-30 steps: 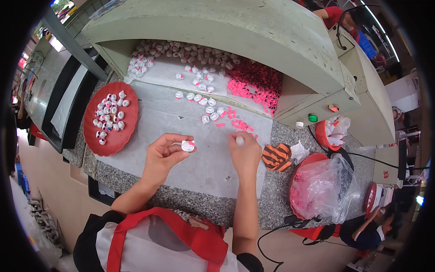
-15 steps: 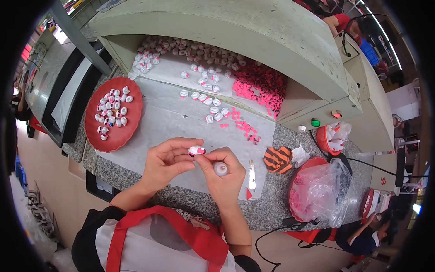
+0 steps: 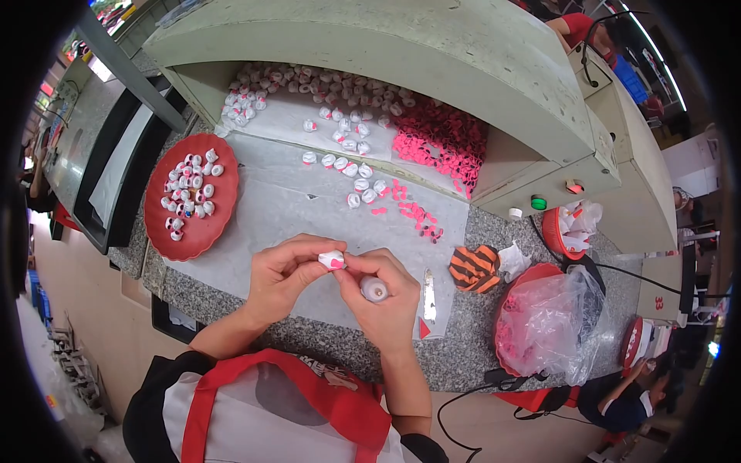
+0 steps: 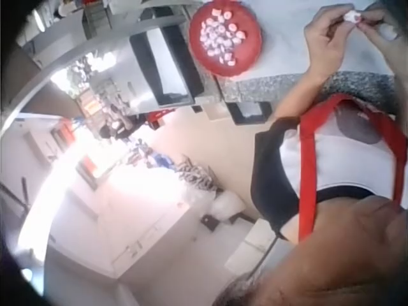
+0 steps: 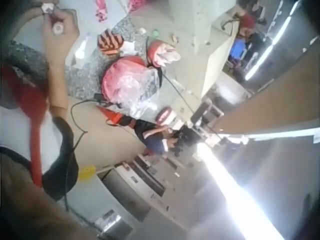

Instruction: Applying glue and attaching small pink bow accessories to white cat figurines at a factory workbench.

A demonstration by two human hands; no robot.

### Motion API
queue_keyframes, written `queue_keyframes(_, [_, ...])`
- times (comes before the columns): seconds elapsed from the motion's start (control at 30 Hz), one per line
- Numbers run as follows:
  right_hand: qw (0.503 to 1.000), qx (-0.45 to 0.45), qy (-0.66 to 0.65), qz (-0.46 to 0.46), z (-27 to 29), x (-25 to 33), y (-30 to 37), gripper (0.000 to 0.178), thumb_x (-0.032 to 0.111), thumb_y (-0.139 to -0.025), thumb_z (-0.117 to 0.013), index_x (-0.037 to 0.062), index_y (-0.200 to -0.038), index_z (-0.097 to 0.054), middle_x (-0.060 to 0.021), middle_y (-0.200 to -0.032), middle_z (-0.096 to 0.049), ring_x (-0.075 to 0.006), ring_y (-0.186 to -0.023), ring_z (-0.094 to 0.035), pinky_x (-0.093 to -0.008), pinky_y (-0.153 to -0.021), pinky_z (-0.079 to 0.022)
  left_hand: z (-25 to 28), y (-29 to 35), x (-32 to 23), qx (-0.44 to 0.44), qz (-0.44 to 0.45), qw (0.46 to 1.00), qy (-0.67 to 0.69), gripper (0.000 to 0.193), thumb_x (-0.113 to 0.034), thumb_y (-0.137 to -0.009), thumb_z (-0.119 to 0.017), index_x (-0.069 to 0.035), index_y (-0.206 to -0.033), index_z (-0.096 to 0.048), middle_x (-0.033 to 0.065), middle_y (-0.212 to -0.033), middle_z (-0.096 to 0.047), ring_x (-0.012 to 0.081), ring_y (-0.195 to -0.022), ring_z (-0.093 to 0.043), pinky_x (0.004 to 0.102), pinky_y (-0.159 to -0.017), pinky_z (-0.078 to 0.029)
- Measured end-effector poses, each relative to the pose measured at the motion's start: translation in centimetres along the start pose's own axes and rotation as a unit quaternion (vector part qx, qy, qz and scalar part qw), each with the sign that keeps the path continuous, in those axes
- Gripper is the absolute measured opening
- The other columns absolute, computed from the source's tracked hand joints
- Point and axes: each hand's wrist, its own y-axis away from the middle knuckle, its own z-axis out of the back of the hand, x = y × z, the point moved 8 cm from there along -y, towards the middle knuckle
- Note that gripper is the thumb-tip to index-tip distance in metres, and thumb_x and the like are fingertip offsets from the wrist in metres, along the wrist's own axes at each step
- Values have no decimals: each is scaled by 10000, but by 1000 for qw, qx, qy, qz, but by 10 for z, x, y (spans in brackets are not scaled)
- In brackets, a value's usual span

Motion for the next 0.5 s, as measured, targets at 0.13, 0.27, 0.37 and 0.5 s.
queue_keyframes(0.13, [1000,-11,11,-7,-3,-1,3,177,-83,-667,-645,-12,-824,-603,-44,-745,-561,-80,-660,-521,-196,-583,-397,2,3,5,-21,25,999,33,266,73,-810,-495,25,-1066,-545,112,-1043,-561,149,-947,-541,245,-801,-455])
queue_keyframes(0.27, [1000,-11,21,-5,-7,-6,0,167,-58,-673,-645,2,-820,-595,-35,-720,-555,-57,-611,-516,-187,-538,-404,8,3,4,-29,18,999,9,253,38,-817,-509,35,-1069,-535,131,-1053,-561,166,-945,-551,269,-808,-459])
queue_keyframes(0.37, [1000,5,21,-3,-16,-13,-3,195,-62,-673,-640,8,-849,-590,-36,-727,-554,-57,-609,-516,-188,-529,-406,21,3,17,-52,59,996,39,261,8,-816,-525,36,-1076,-526,150,-1037,-572,185,-916,-572,293,-802,-470])
queue_keyframes(0.5, [998,-18,60,16,-25,-1,-4,223,-90,-675,-626,-9,-876,-572,-67,-824,-560,-70,-642,-522,-190,-577,-407,31,7,38,-102,174,958,206,237,-17,-813,-544,25,-1046,-540,138,-964,-597,184,-867,-591,297,-772,-488])
